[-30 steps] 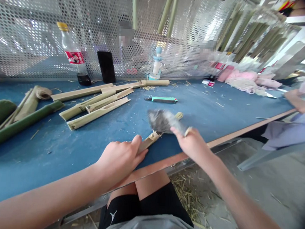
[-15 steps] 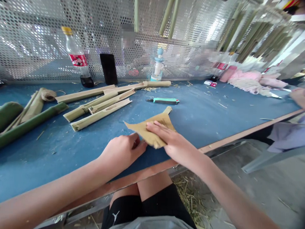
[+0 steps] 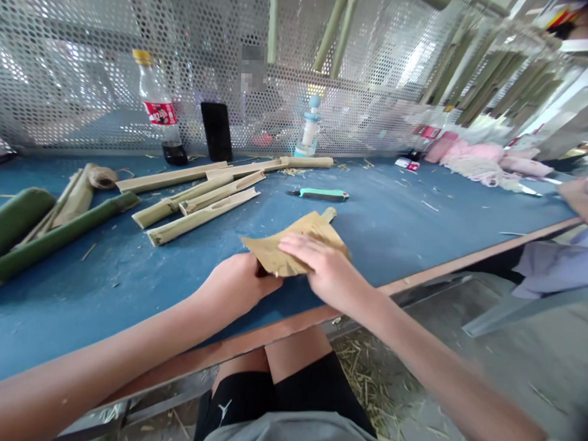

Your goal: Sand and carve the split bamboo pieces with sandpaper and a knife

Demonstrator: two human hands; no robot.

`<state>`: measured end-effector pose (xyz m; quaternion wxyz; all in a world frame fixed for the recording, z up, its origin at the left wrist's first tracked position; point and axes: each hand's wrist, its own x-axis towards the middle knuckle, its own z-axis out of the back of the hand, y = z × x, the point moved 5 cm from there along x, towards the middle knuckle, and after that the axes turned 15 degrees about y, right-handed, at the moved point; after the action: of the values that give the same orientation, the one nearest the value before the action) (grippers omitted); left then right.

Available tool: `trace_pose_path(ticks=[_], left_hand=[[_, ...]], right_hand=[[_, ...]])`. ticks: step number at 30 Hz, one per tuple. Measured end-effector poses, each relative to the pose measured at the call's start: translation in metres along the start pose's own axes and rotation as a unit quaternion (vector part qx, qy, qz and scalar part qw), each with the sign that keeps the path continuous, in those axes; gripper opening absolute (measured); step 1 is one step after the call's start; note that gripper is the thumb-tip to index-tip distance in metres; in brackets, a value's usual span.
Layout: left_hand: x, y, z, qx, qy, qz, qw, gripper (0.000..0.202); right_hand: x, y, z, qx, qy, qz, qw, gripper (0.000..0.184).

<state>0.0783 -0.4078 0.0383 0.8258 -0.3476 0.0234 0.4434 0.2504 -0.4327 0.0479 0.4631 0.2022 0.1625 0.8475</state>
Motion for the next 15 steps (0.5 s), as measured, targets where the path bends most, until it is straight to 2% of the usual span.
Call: trace_pose_path(ticks=[2, 6, 9, 11, 15], left_hand=[[-0.003, -0.003, 0.001, 0.014, -0.006, -0.006, 1.0, 0.024], [-0.002, -0.004, 0.003, 0.034, -0.025, 0.013, 0.999, 0.033], [-0.001, -0.005, 0.002, 0.037, -0.019, -0.003, 0.999, 0.023], [-0.001, -0.006, 0.002, 0.045, -0.024, -0.001, 0.999, 0.023], [-0.002, -0.007, 0.003, 0.064, -0.038, 0.021, 0.997, 0.033]], right_hand=[[-0.002, 0.001, 0.0, 0.002, 0.014, 0.02, 1.0, 0.062], [-0.008, -0.012, 0.008, 0.017, -0.023, -0.082, 0.996, 0.042], [-0.009, -0.005, 0.003, 0.009, -0.003, -0.017, 1.0, 0.054], [-0.009, -0.005, 0.002, 0.003, -0.001, -0.007, 1.0, 0.061], [-0.014, -0.011, 0.006, 0.008, -0.037, -0.1, 0.994, 0.046]])
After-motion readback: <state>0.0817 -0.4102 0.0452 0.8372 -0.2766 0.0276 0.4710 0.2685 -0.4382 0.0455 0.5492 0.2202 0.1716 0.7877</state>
